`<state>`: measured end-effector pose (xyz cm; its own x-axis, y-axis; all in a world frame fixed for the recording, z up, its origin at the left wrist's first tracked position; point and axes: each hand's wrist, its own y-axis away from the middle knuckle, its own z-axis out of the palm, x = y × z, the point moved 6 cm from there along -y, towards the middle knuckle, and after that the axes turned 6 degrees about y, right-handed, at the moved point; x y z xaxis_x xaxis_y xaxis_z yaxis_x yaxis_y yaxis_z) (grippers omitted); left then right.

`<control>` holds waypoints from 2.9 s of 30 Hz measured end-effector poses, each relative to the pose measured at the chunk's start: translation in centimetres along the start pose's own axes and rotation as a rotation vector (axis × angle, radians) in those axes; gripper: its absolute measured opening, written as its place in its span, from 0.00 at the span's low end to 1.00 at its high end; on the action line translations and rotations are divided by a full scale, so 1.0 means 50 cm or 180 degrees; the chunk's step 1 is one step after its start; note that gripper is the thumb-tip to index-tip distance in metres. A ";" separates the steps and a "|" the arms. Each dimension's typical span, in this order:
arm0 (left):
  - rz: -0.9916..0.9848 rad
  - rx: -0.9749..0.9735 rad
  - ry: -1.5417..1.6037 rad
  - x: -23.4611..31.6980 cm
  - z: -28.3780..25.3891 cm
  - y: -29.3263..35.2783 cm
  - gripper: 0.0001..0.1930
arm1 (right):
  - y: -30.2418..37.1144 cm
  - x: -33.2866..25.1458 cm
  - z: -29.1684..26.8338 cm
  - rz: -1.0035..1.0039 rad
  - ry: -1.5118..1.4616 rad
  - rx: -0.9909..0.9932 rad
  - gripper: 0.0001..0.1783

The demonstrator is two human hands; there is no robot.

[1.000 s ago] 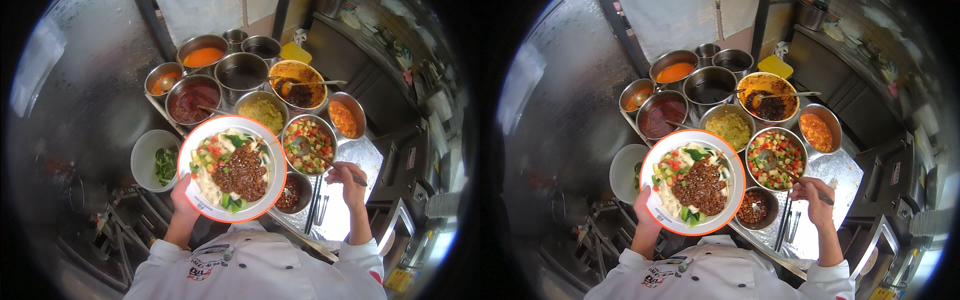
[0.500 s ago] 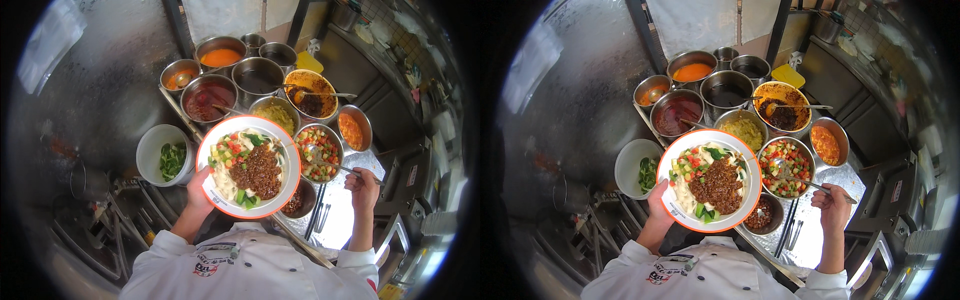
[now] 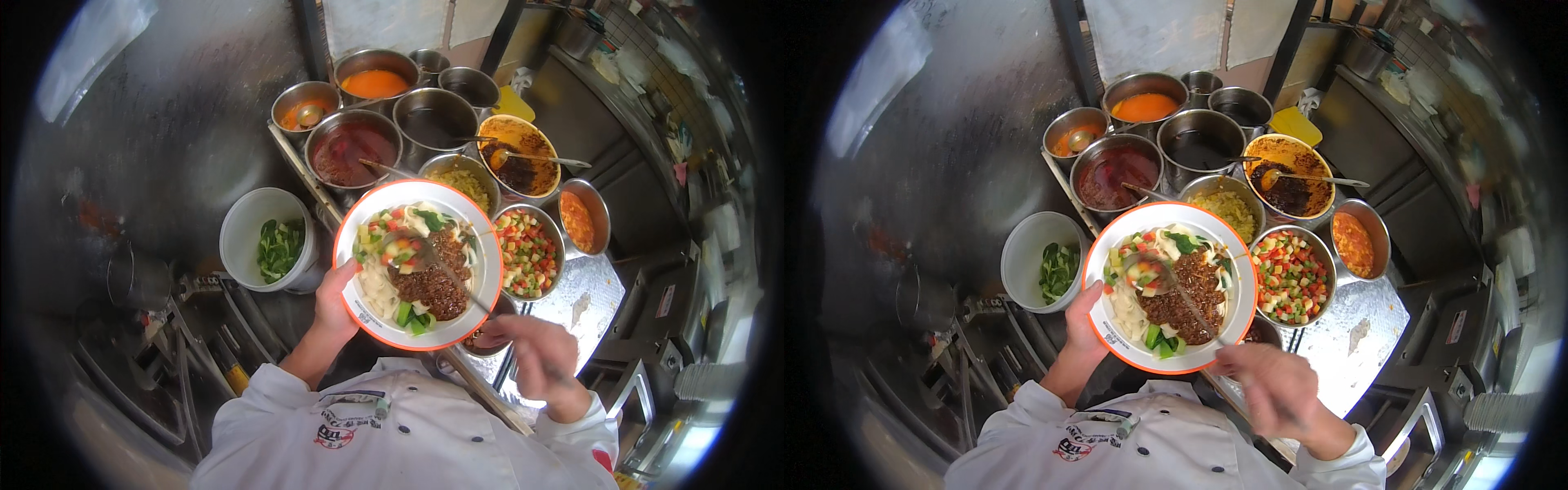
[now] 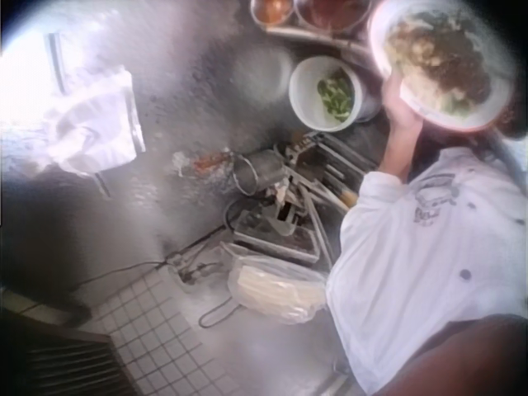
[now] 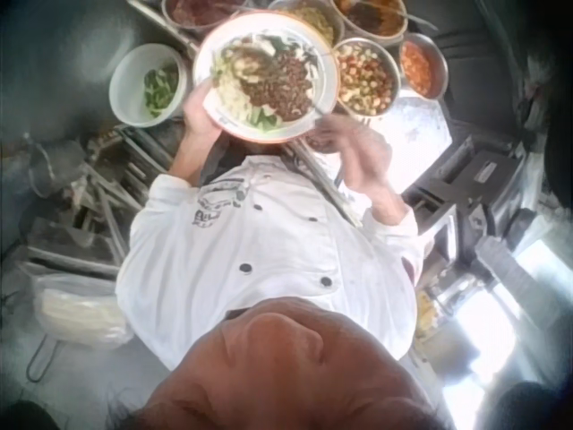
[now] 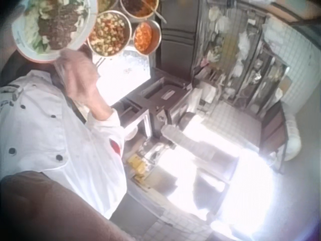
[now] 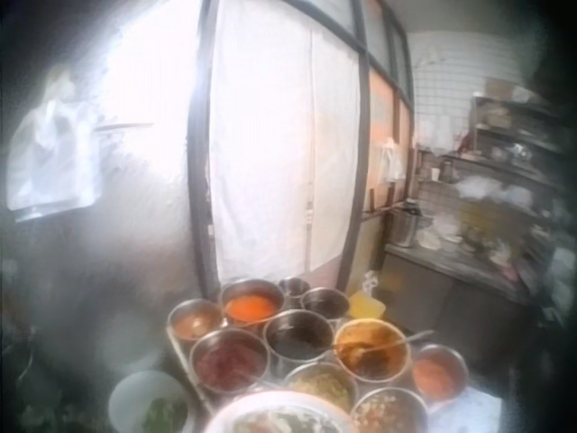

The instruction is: The person scoops cooked noodles and vegetables from a large pot into a bowl, then adds multiple sauces and toppings from a condiment station. The person hands the finished bowl to a customer and returns to the cooking area.

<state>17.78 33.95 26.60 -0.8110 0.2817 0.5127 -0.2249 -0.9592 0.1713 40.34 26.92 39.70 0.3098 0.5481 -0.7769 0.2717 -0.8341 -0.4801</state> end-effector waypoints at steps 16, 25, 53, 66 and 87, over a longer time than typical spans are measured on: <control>0.0186 0.0313 -0.0108 0.068 -0.054 0.052 0.32 | -0.076 0.131 -0.069 0.0004 0.1208 0.0606 0.09; 0.0543 0.0330 -0.0383 0.126 -0.054 0.081 0.31 | -0.152 0.288 0.031 -0.0154 0.1927 -0.0534 0.11; 0.0577 0.0241 -0.0246 0.094 0.006 0.057 0.31 | -0.052 0.222 -0.118 0.1367 -0.1676 0.1793 0.15; 0.0399 -0.0102 0.0162 0.076 0.054 0.072 0.30 | 0.063 -0.034 0.014 -0.1866 0.1355 0.0605 0.18; 0.0956 0.0540 -0.0288 0.161 -0.146 0.187 0.31 | 0.045 0.096 0.011 -0.0575 0.1728 -0.0263 0.19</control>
<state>5.20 27.09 26.17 -0.7746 -0.0039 0.6324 0.1153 -0.9841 0.1350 41.95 27.64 34.69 0.6690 0.6531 -0.3548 0.4273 -0.7286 -0.5353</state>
